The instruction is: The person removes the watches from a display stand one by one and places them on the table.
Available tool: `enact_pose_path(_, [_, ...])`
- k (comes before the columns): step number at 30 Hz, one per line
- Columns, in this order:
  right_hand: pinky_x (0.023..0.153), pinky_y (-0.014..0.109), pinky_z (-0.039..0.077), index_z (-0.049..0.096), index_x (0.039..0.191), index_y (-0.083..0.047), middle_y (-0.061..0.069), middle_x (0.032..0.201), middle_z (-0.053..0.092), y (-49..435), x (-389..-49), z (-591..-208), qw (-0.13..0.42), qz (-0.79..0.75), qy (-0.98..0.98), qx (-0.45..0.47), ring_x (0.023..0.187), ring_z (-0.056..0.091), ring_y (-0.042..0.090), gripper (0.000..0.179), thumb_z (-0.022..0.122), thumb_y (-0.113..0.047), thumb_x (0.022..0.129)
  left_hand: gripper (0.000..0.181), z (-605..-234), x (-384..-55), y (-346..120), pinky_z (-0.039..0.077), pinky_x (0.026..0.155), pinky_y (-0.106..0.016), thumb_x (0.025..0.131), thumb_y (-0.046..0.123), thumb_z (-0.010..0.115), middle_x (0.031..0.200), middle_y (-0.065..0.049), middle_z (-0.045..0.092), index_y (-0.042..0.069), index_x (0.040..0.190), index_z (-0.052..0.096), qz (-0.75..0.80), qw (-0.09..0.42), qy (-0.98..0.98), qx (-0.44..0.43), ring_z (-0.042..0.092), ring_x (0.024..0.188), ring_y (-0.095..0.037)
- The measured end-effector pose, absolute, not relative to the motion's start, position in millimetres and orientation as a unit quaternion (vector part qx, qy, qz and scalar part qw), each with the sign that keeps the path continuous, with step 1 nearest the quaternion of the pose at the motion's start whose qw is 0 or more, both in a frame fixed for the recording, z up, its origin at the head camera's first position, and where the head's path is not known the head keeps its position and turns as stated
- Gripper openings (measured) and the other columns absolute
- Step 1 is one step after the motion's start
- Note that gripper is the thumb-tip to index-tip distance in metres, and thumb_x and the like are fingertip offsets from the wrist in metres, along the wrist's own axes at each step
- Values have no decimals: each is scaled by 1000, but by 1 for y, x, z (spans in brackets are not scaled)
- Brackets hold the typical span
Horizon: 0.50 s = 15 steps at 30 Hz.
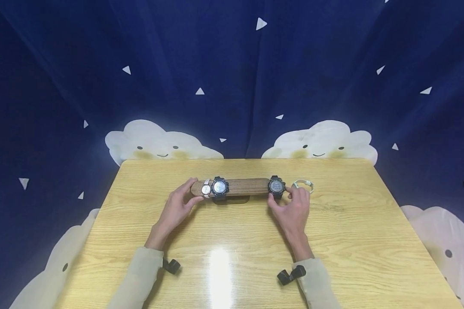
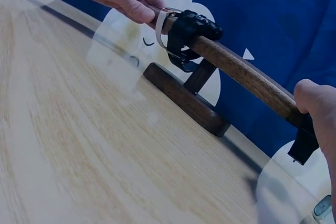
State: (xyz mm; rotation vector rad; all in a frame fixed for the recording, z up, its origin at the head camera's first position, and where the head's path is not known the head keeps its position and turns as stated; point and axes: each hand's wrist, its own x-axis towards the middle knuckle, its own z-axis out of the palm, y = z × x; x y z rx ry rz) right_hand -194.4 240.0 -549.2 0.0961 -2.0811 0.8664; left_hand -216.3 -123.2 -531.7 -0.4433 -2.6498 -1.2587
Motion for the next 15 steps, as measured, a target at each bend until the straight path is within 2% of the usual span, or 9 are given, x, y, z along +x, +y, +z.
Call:
enact_pose_path(6, [73,30,34,67,98,9,20,82,56,247,-192,-548,417,346,-840,23,79,46,32,46,87,-21,71,66,-531,-217,-123,35,124,-48,94,29,78,157,-18,50,9,151,53,-425,86,-888,-152,45,147,-34])
enact_pose_path(15, [72,32,34,64,99,9,19,82,54,259,-187,-551,373,341,-863,-1,80,45,32,48,89,-21,70,66,-531,-216,-122,36,123,-48,93,29,79,157,-17,50,7,151,54,-417,90,-892,-152,47,146,-34])
